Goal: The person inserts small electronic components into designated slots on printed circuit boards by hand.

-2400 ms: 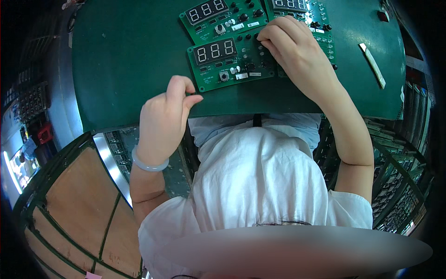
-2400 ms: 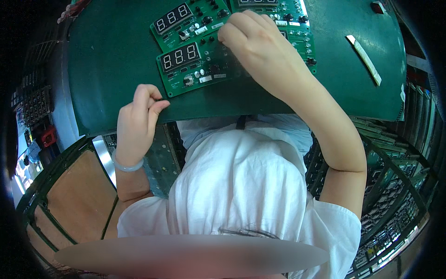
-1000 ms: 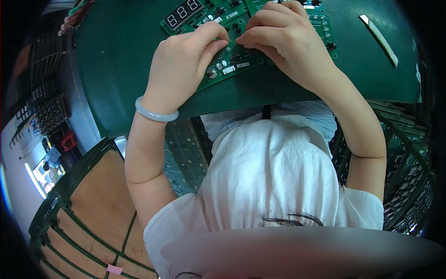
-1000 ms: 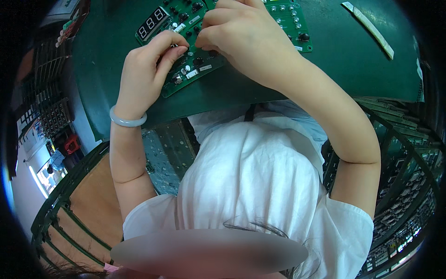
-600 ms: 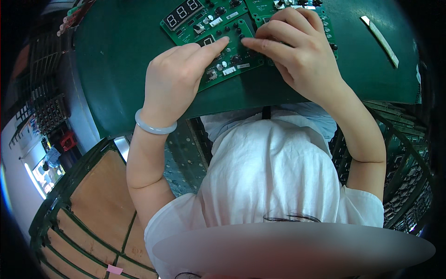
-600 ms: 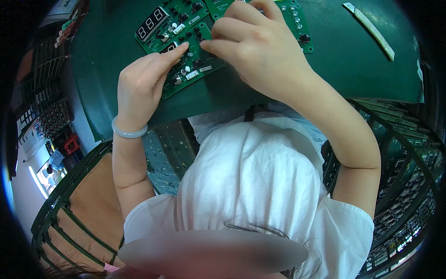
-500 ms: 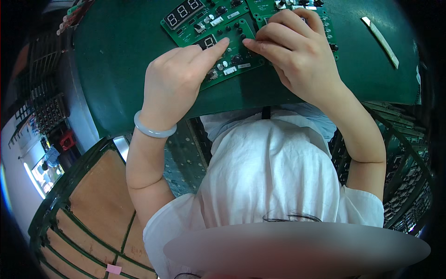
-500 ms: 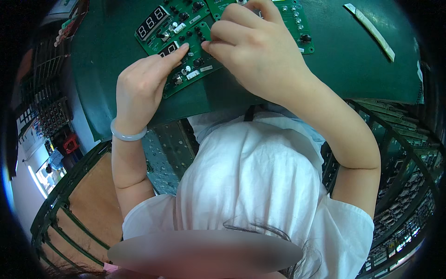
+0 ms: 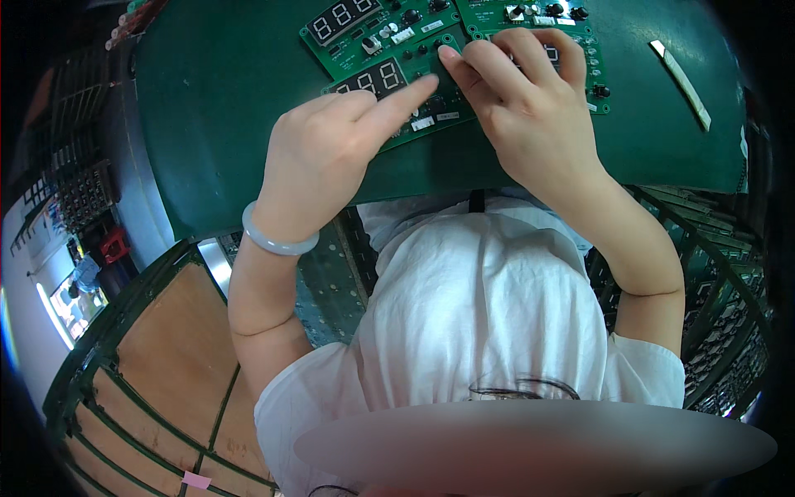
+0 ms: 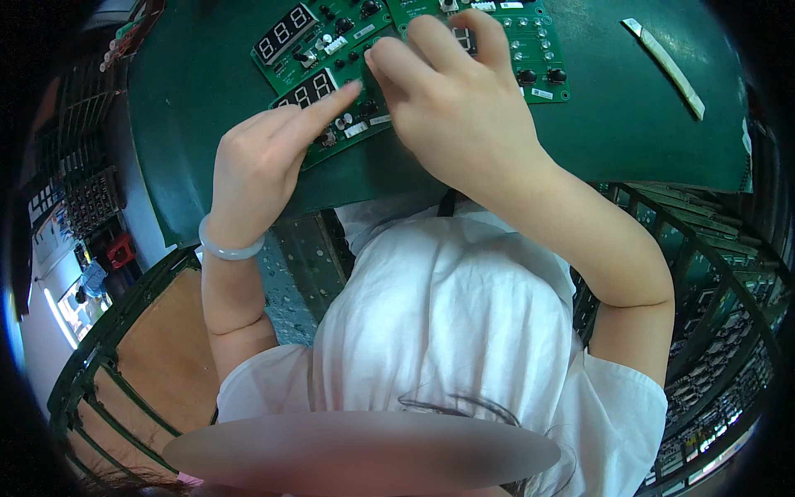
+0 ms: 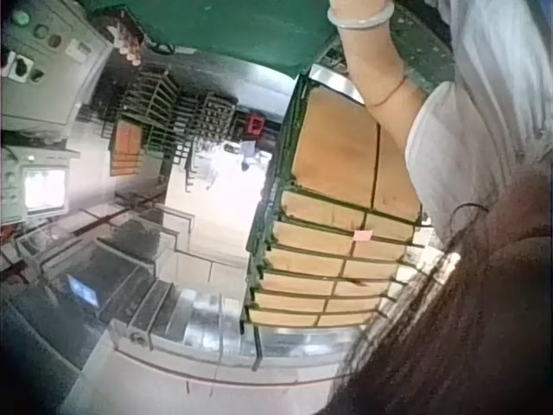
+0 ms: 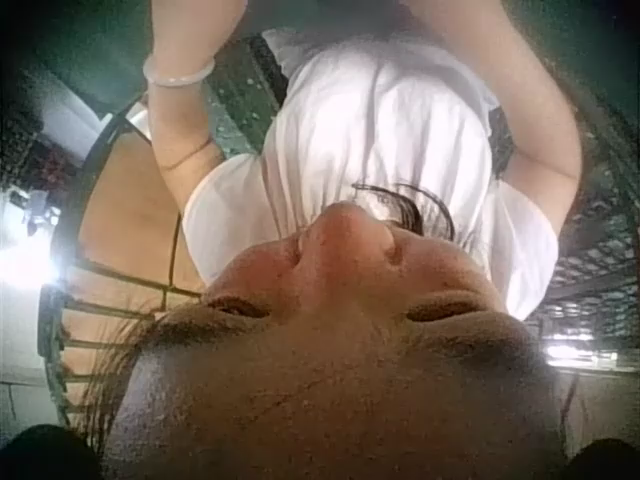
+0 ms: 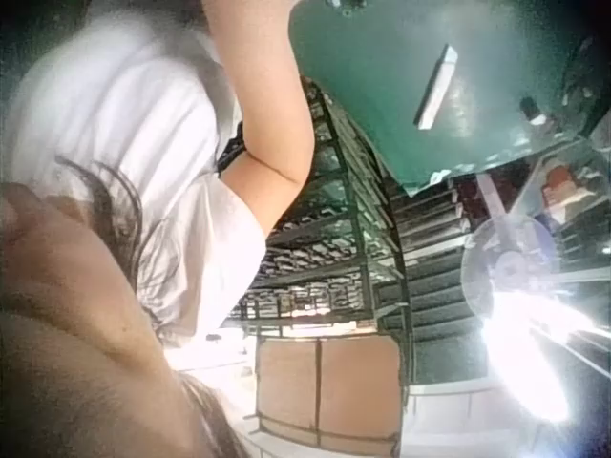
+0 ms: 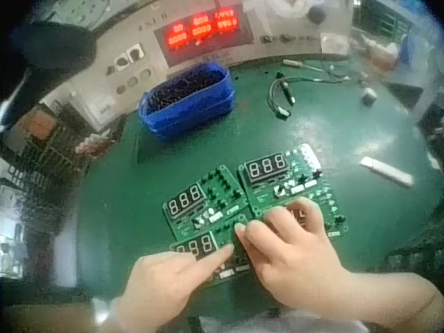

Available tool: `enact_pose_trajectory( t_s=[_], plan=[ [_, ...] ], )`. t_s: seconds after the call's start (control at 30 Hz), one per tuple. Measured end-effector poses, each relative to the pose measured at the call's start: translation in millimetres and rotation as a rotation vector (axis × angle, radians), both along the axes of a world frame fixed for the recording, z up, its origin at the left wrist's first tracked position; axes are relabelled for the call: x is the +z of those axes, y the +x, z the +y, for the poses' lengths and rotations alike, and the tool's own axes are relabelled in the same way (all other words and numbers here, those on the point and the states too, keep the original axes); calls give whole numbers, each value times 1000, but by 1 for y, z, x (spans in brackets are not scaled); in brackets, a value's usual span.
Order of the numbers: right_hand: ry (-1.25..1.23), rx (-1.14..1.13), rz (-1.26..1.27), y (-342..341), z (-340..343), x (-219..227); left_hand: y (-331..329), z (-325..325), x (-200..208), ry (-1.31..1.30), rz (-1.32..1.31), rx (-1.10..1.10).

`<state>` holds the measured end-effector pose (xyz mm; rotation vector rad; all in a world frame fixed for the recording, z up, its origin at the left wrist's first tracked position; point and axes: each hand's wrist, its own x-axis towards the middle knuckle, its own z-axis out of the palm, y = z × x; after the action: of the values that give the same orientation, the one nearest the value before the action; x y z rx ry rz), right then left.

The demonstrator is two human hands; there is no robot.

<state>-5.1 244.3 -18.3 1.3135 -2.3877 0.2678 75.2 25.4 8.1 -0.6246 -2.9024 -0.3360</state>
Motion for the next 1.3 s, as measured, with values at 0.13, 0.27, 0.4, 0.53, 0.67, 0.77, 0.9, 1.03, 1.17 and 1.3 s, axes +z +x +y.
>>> enact_pose_trajectory(
  t_s=[0.13, 0.27, 0.4, 0.53, 0.67, 0.77, 0.9, 1.03, 1.17, 1.3],
  plan=[
    [-10, 12, -56, 6, -6, 1, 3, 4, 6, -49, -33, -4],
    [145, 22, 130, 10, -8, 6, 2, 5, 10, -54, -51, 9],
    [-116, 27, -168, -6, 8, 7, 1, 4, 7, 488, -155, 115],
    [-510, 162, -606, -8, 6, 18, -4, 9, 22, 1466, -709, 297],
    [-680, 354, -805, -5, -9, 26, -6, 21, 23, 1902, -1028, 369],
    [-685, 360, -854, -4, -12, 29, -5, 28, 22, 1943, -1117, 344],
    [-638, 298, -855, -4, -17, 32, -4, 35, 22, 1776, -1038, 411],
    [-558, 285, -779, -11, -19, 33, -6, 36, 14, 1780, -1041, 388],
    [-467, 281, -750, -19, -20, 38, -6, 43, 21, 1725, -1015, 407],
    [-567, 320, -828, -40, -16, 42, -1, 28, 25, 1933, -975, 322]
  ],
)
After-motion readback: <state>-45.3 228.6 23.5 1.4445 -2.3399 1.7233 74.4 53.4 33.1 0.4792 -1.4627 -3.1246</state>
